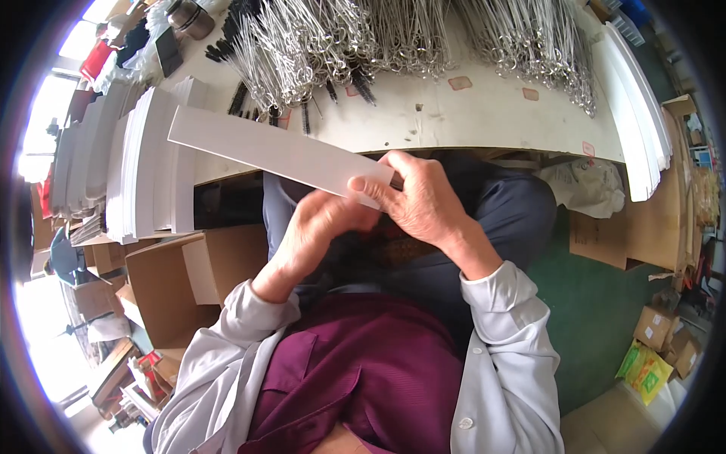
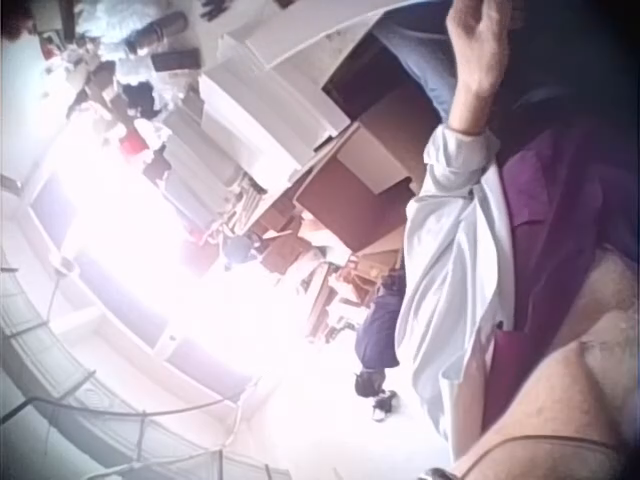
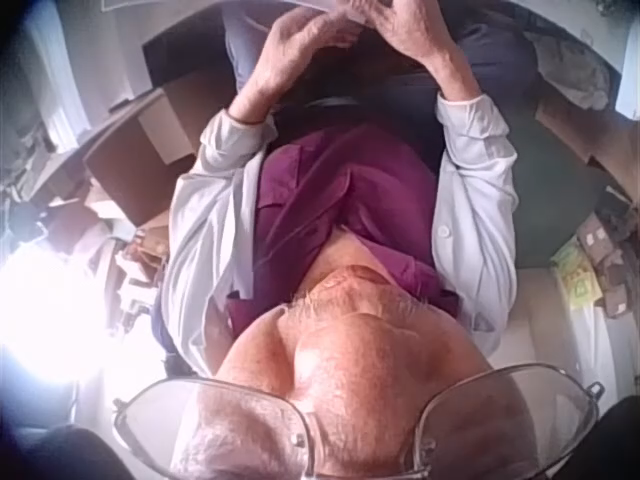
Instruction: Gathering metal components and inserting them into paper sleeves for packaging.
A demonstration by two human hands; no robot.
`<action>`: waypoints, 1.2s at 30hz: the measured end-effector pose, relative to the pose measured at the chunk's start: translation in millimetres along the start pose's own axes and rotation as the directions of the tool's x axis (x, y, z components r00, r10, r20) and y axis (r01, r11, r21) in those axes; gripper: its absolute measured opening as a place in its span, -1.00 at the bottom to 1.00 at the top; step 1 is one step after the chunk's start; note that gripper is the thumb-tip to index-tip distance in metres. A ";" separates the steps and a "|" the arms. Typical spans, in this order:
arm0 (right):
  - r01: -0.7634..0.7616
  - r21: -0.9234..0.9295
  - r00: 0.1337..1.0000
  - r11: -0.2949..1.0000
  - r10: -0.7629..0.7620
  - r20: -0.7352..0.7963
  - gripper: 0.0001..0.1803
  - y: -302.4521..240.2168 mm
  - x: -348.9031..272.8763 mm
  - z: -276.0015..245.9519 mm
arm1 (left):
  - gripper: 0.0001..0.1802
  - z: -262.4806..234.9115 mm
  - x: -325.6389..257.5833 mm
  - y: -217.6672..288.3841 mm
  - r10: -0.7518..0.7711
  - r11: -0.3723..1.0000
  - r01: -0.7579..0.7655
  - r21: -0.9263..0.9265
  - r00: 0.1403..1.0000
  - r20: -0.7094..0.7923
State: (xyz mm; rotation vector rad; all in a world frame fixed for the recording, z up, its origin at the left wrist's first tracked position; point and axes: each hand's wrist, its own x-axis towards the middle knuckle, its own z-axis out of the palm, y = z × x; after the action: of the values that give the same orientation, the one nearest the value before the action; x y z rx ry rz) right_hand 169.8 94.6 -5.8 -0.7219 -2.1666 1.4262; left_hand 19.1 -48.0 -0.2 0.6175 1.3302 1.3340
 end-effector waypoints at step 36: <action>-0.174 0.408 0.960 0.896 0.247 -0.133 -0.70 17.9 -31.8 -5.4 | -0.32 -16.2 -24.8 -7.7 0.218 0.145 -0.264 0.953 0.949 0.229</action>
State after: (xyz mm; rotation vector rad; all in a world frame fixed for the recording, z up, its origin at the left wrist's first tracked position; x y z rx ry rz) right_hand 200.6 83.8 -23.0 -0.9124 -1.6286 1.7614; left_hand 13.4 -78.0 -3.0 1.8304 2.0754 0.4337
